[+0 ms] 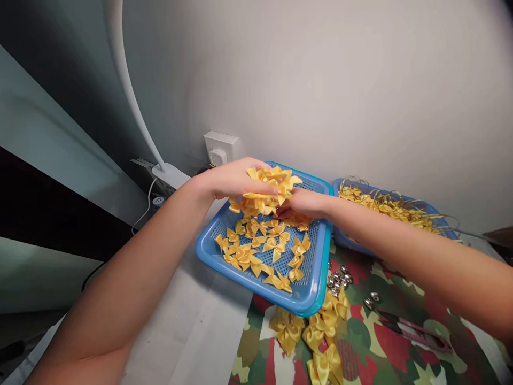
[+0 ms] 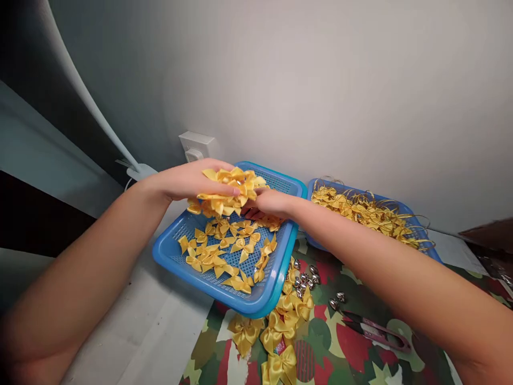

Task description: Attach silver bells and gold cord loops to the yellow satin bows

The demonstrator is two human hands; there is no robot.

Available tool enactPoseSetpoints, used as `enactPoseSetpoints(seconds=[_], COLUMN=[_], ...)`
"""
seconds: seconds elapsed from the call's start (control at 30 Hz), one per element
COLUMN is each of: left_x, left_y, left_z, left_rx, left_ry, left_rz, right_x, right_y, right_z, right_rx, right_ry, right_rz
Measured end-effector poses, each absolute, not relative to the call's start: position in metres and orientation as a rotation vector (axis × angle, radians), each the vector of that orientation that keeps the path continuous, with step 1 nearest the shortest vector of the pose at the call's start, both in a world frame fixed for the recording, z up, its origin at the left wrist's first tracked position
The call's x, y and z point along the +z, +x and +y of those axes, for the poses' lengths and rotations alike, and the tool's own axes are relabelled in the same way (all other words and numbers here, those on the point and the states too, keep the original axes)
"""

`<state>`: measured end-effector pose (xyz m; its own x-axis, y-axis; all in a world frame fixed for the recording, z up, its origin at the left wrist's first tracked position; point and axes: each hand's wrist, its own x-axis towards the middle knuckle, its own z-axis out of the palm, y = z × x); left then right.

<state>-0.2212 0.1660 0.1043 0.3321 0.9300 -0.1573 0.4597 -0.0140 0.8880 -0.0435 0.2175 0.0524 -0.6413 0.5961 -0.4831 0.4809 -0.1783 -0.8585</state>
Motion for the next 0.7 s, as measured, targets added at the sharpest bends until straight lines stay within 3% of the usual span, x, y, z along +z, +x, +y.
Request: enactPoseSetpoints(seconds=[0.23, 0.43, 0.7], left_x=[0.107, 0.119, 0.101], left_y=[-0.206, -0.226, -0.233], left_z=[0.151, 0.151, 0.169], left_rx=[-0.066, 0.080, 0.285], left_ry=[1.954, 1.695, 1.764], left_rz=[1.318, 1.319, 1.432], right_x=[0.081, 0.100, 0.083], right_y=[-0.031, -0.010, -0.019], right_z=[0.228, 0.239, 0.212], right_rx=[1.791, 0.902, 0.570], right_ry=[-1.312, -1.420, -1.429], right_rz=[-1.939, -2.438, -2.921])
